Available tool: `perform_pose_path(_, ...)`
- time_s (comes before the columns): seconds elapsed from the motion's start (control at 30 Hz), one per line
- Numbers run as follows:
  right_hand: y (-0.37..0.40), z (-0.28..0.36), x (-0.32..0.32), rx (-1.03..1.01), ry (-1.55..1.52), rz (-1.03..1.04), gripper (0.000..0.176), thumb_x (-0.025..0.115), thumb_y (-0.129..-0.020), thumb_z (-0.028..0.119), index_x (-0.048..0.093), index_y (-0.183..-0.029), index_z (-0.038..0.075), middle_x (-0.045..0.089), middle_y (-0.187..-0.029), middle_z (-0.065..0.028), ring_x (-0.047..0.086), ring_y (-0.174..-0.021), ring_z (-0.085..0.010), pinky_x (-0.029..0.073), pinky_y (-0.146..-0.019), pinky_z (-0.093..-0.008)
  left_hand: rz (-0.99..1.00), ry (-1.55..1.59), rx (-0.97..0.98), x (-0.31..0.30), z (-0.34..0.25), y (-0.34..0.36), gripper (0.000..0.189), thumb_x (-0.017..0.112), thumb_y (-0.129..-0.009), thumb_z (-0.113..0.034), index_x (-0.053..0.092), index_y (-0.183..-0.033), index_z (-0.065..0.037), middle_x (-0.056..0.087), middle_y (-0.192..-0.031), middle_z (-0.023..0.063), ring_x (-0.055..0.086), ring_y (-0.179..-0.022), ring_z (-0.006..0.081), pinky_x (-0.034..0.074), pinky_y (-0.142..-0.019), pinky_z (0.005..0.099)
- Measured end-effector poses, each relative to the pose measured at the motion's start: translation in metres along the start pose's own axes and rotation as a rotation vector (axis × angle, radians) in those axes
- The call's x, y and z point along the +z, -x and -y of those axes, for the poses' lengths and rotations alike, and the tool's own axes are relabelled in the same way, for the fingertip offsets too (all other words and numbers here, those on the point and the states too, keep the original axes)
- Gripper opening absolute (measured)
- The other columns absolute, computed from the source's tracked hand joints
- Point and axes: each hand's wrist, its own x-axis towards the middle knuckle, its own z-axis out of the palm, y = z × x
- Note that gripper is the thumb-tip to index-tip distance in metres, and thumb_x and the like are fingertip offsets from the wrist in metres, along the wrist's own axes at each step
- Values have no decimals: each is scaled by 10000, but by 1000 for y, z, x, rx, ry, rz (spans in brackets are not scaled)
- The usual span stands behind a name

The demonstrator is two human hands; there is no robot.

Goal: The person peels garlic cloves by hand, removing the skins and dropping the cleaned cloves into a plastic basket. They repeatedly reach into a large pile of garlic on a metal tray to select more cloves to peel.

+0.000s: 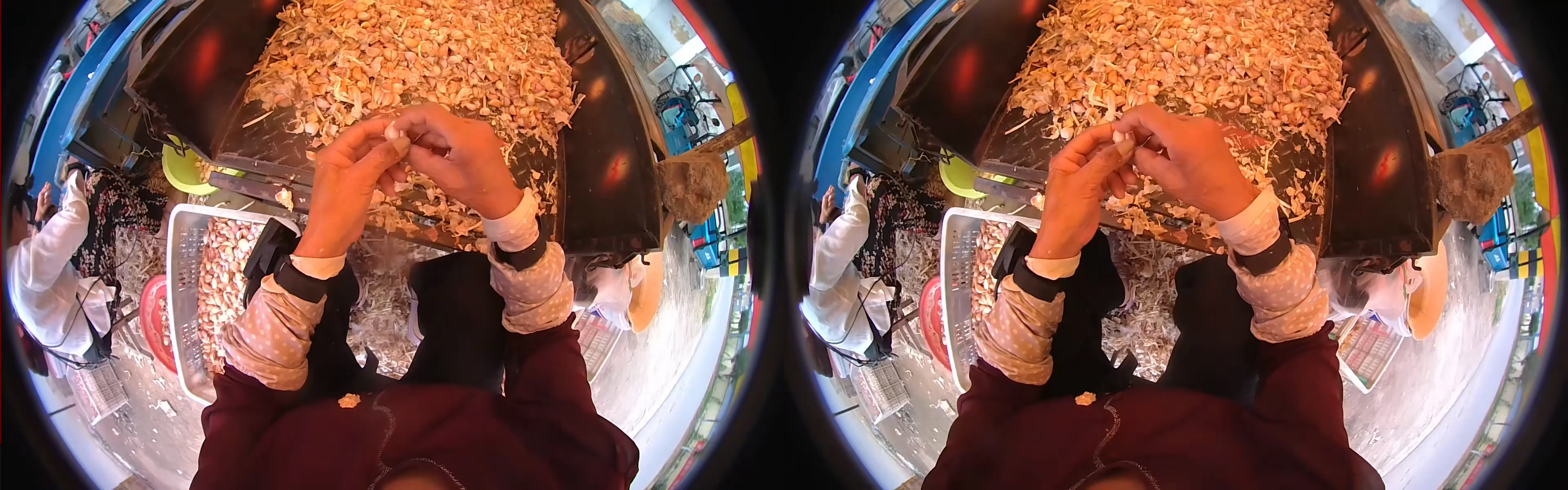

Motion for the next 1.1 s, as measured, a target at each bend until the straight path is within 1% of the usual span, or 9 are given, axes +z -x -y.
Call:
perform_pose_path(0.13,1,14,2,340,-439,-122,226,641,-848,-1,574,-1064,-5,682,-860,-77,635,-668,-105,515,-607,-238,-73,27,80,8,-9,5,207,601,-908,-144,647,-1064,-18,612,-775,-9,522,-647,46,380,-543,187)
perform_pose_path(0.23,6,16,5,408,-665,-88,239,621,-865,-12,592,-1102,-29,666,-915,-77,632,-699,-104,523,-633,-230,-48,53,26,0,-5,4,233,607,-893,-144,654,-1085,-21,607,-768,-18,502,-637,40,353,-530,183)
perform_pose_path(0.37,13,9,15,399,-676,-76,266,611,-876,-13,609,-1142,-20,652,-949,-70,630,-724,-102,525,-644,-228,-31,42,-47,-8,-1,3,249,594,-898,-135,653,-1111,-18,610,-765,-26,507,-644,35,344,-532,178)
perform_pose_path(0.57,19,2,19,310,-497,-145,251,627,-855,-2,620,-1106,-2,644,-913,-64,642,-722,-135,521,-634,-248,11,167,-65,-1,-2,2,263,559,-926,-129,633,-1143,-1,636,-843,8,545,-679,64,404,-588,184)
perform_pose_path(0.63,21,0,19,111,85,-197,233,657,-808,15,632,-1039,27,636,-873,-83,649,-690,-200,515,-621,-285,19,109,-50,-2,2,0,278,569,-931,-141,620,-1158,12,643,-893,33,557,-704,76,440,-630,196)
perform_pose_path(0.77,24,7,18,75,180,-210,237,670,-766,25,635,-999,55,621,-843,-95,644,-691,-260,508,-617,-317,67,-64,-29,-4,4,0,270,590,-931,-152,627,-1132,25,648,-869,31,551,-676,59,441,-600,187)
perform_pose_path(0.87,26,8,16,66,91,-195,209,670,-803,33,634,-1008,26,648,-822,-69,647,-657,-196,510,-582,-293,68,-191,-6,-4,2,1,243,608,-927,-161,646,-1083,21,638,-799,6,538,-635,36,412,-533,170)
perform_pose_path(0.93,27,12,10,449,-456,-102,193,677,-842,59,627,-1016,-6,670,-812,-60,640,-636,-124,508,-545,-245,44,-153,-21,-2,-1,3,220,607,-934,-171,662,-1047,10,619,-741,-18,524,-601,21,377,-487,158)
perform_pose_path(1.1,27,10,7,468,-737,-90,183,661,-882,86,616,-1020,-25,672,-799,-73,637,-621,-94,511,-524,-199,41,-55,-22,-3,2,5,217,612,-936,-183,665,-1040,-1,612,-733,-16,529,-591,25,362,-461,160)
